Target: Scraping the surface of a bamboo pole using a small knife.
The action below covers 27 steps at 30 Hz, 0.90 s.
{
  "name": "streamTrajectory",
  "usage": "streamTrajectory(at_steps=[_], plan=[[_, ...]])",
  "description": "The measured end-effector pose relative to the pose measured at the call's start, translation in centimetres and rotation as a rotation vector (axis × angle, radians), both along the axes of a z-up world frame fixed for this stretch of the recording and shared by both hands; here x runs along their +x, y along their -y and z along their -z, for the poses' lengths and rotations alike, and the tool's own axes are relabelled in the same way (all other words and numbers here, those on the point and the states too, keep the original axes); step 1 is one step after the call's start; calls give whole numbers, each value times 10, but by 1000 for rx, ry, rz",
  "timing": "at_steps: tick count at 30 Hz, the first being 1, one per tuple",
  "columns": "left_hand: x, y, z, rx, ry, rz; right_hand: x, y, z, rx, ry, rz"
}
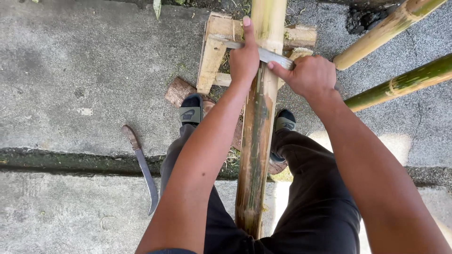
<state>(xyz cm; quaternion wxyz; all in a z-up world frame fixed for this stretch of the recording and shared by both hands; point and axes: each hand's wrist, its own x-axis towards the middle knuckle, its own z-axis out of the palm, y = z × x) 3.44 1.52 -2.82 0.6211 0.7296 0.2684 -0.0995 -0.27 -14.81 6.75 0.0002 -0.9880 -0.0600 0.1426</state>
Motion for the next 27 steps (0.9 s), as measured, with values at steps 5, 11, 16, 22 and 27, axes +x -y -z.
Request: streamTrajectory(at_steps=[5, 11, 16, 22, 27], plan=[[-30, -2, -8, -24, -2, 56, -38, 4, 9, 83, -57, 94], [-132, 3, -29, -124, 11, 28, -100, 24, 14, 121, 76, -74], [-88, 2, -38, -101, -168, 89, -65, 20, 15, 70, -29, -35], [-4, 10, 10, 150, -41, 60, -11, 15, 23, 96, 20, 52], [-53, 11, -33, 4, -128, 123, -44, 24, 29, 143, -101, 123]])
